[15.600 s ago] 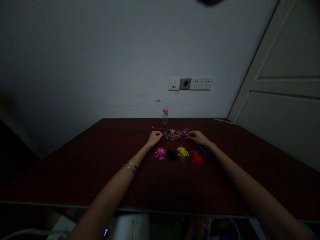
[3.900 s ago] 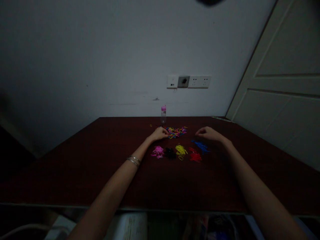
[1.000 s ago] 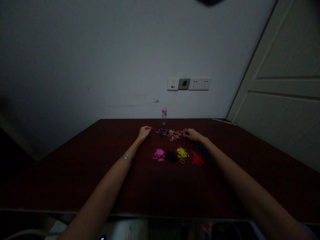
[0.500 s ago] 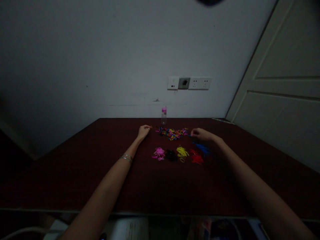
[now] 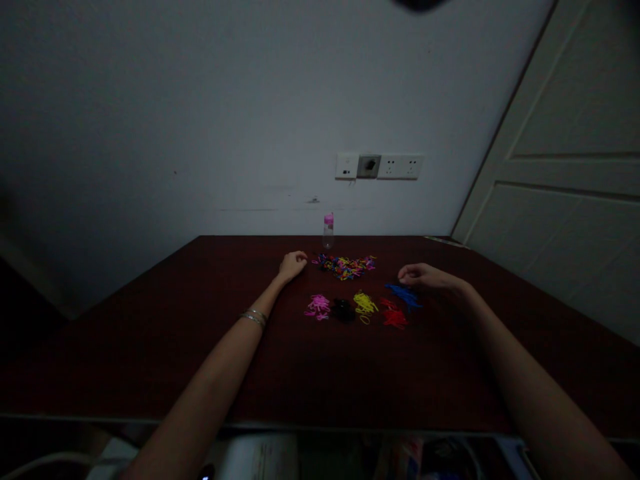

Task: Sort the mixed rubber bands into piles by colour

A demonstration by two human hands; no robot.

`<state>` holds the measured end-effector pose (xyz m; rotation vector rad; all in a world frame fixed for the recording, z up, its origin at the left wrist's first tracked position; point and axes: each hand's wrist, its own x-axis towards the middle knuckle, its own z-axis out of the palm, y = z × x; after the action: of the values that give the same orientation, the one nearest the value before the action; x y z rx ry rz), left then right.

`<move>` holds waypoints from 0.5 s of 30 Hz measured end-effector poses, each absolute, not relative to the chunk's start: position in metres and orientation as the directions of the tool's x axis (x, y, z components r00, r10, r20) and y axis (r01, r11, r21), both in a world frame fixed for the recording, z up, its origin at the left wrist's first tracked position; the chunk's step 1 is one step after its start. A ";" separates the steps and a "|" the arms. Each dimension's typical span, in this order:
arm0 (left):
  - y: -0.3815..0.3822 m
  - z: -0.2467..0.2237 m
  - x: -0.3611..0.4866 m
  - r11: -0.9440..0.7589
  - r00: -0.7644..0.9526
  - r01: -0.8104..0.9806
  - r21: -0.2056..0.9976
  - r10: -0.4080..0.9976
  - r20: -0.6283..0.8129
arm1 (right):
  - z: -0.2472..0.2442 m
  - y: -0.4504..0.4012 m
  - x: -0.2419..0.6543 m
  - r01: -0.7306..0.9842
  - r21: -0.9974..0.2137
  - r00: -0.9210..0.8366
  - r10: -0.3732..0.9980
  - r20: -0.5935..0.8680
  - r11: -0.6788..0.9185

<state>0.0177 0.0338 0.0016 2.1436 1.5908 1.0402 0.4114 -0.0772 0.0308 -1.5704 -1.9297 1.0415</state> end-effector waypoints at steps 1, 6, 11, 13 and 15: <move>0.031 0.003 0.020 -0.367 0.171 0.754 0.545 0.911 0.376 | 0.029 -0.078 0.413 0.605 -0.794 -0.244 0.963 -0.116 0.058; 0.018 0.011 0.034 -0.371 0.278 0.863 0.342 0.916 0.290 | 0.014 -0.079 0.423 0.434 -0.901 -0.118 0.992 -0.043 0.013; 0.014 0.012 0.044 -0.386 0.339 0.903 0.188 0.910 0.237 | 0.004 -0.076 0.429 0.312 -0.950 0.055 0.998 -0.008 -0.025; 0.015 0.010 0.045 -0.396 0.357 0.905 0.152 0.905 0.232 | 0.002 -0.077 0.428 0.271 -0.962 0.101 0.995 0.006 -0.022; 0.017 0.009 0.046 -0.395 0.360 0.909 0.133 0.905 0.228 | 0.002 -0.078 0.427 0.258 -0.966 0.138 0.990 0.019 -0.017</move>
<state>0.0458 0.0167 0.0089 2.6031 1.7365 0.4193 0.4266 -0.0776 0.0024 -1.4597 -1.2899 0.9688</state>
